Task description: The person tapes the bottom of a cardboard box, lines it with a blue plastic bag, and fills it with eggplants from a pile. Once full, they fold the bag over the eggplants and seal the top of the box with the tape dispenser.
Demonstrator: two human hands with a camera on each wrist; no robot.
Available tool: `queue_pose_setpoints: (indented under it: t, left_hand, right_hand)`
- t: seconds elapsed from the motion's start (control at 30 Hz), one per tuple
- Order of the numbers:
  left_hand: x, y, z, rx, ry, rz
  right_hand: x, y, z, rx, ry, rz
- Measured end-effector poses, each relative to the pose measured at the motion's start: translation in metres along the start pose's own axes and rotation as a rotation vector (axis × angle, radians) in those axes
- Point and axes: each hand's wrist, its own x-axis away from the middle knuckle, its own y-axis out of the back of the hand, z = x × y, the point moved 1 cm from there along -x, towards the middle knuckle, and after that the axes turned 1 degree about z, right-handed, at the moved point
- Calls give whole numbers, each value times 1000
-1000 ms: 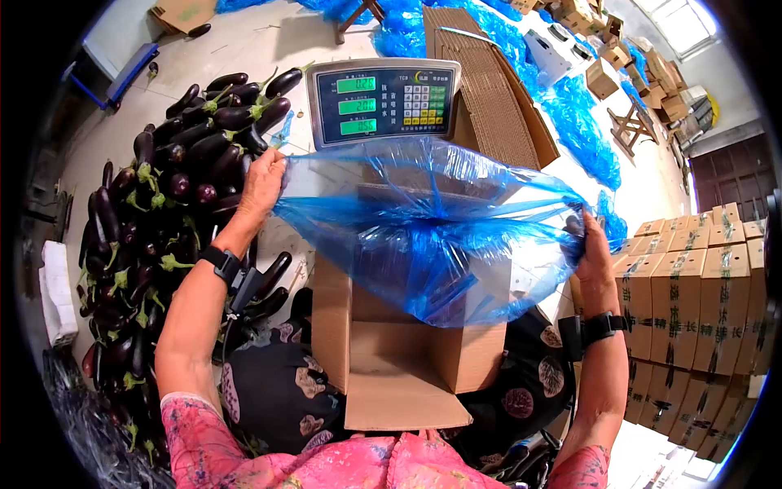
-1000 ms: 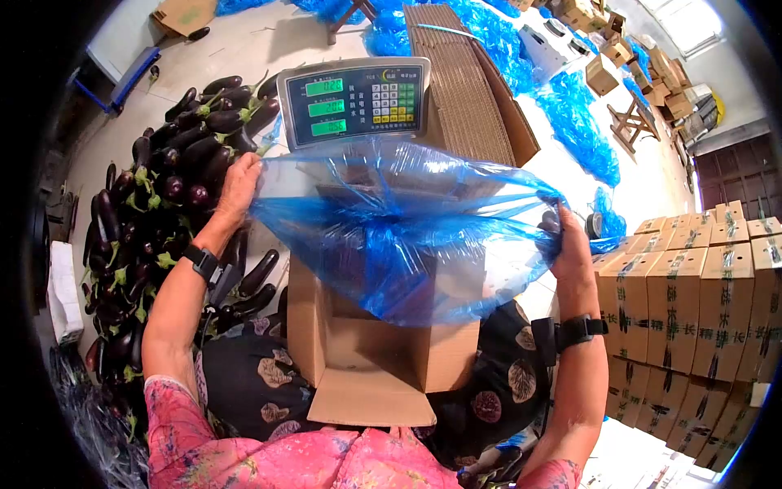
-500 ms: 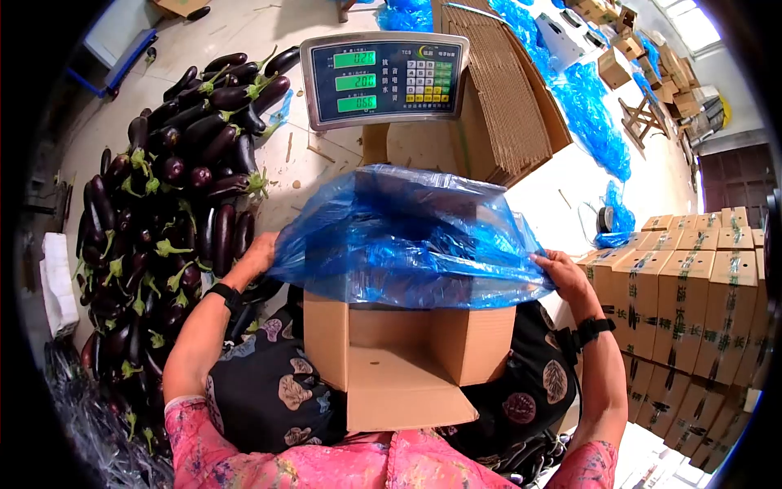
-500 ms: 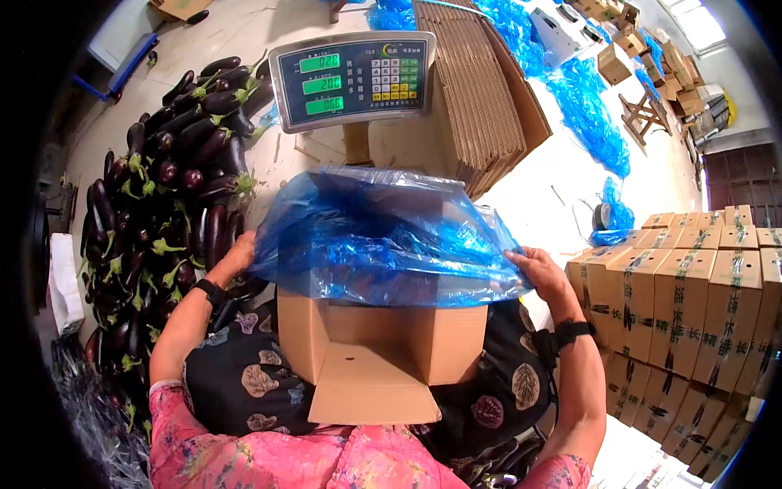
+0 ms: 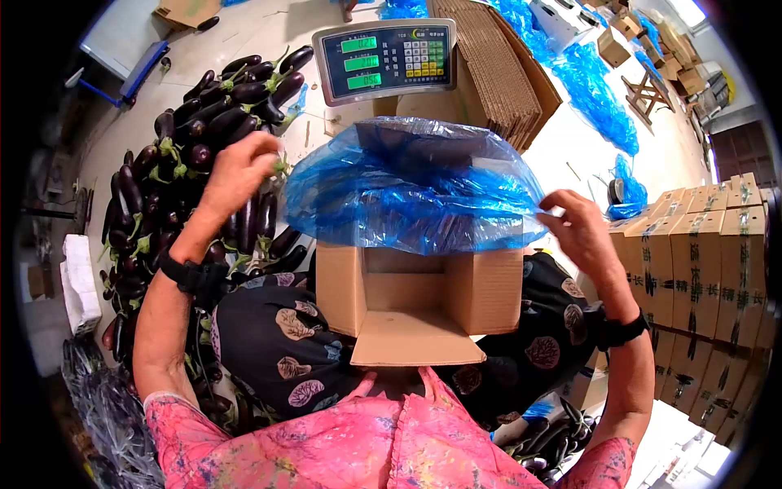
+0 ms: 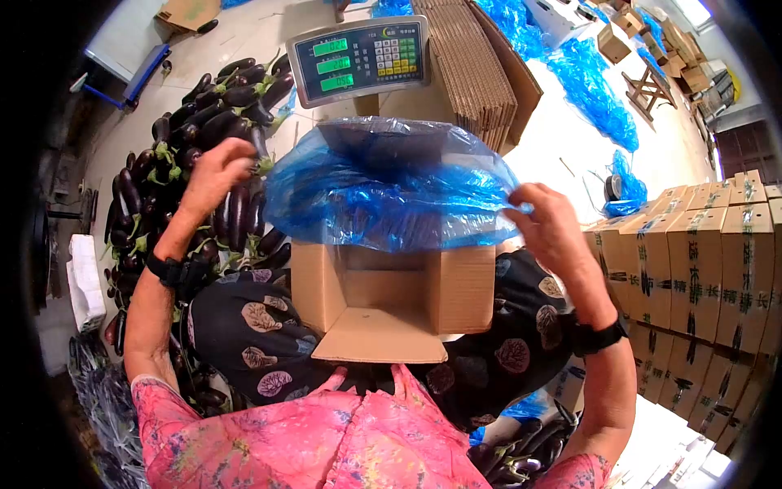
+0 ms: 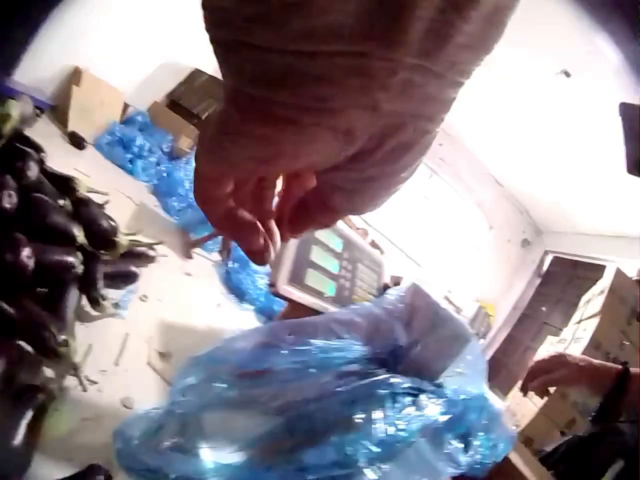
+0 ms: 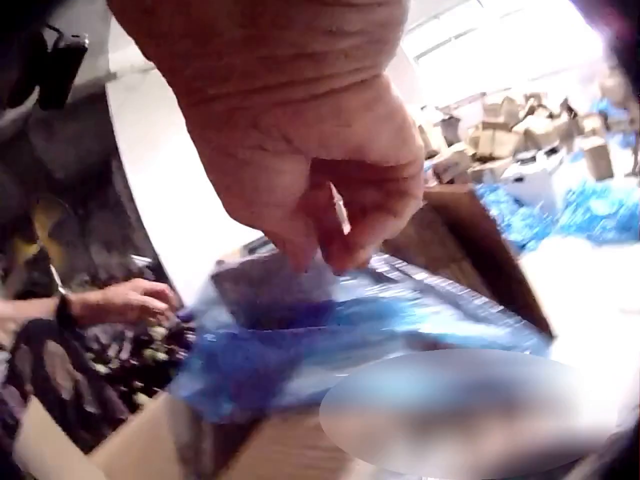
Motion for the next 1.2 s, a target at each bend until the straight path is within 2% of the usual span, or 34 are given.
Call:
queue_pose_setpoints:
  t: [0.03,0.1,0.17,0.2,0.27,0.3,0.37,0.43,0.5,0.57,0.63,0.67,0.77,0.83,0.9,0.93,0.97,1.07,1.1,1.17,1.2]
  left_hand:
    - [2,-11,-21,26,-65,85]
    - [5,-33,-60,-31,-256,406]
    - [5,-55,-72,-229,-444,650]
    - [8,-57,-79,-294,-435,729]
    - [11,-57,-86,-405,-408,839]
    - [15,-56,-85,-405,-403,795]
    - [16,-56,-86,-408,-412,709]
    - [20,-66,-86,-446,-417,737]
    - [27,-77,-85,-467,-453,745]
    - [34,-82,-88,-459,-465,822]
    - [43,-89,-93,-450,-438,939]
    - [45,-86,-92,-285,-457,944]
    - [47,-57,-114,-51,-338,948]
    - [54,-36,-125,-140,-450,808]
    - [68,-20,-134,-174,-488,730]
    - [79,-16,-133,-189,-601,664]
    - [92,-12,-139,-236,-635,632]
    - [135,-8,-146,-314,-566,626]
    - [144,-9,-148,-309,-523,606]
    - [148,-14,-135,-105,-520,547]
    - [146,-10,-132,-58,-397,560]
  right_hand:
    - [-4,-9,20,-5,89,26]
    - [-16,-42,38,89,223,56]
    - [-28,-79,25,372,279,151]
    - [-35,-92,21,451,232,362]
    - [-17,-97,26,334,332,372]
    - [-3,-88,39,225,405,342]
    - [19,-71,62,245,342,313]
    - [37,-55,81,268,273,304]
    - [56,-45,93,262,283,307]
    - [72,-37,97,199,304,315]
    - [82,-31,97,-80,310,240]
    - [84,-27,93,-101,243,227]
    - [83,-20,72,-233,32,103]
    - [84,-21,60,28,95,-9]
    - [91,-22,66,97,105,20]
    - [95,-25,70,129,110,37]
    - [99,-28,71,138,142,53]
    - [113,-35,76,178,216,77]
    - [116,-35,84,141,192,6]
    - [122,-33,102,69,149,-130]
    - [125,-31,105,5,112,-78]
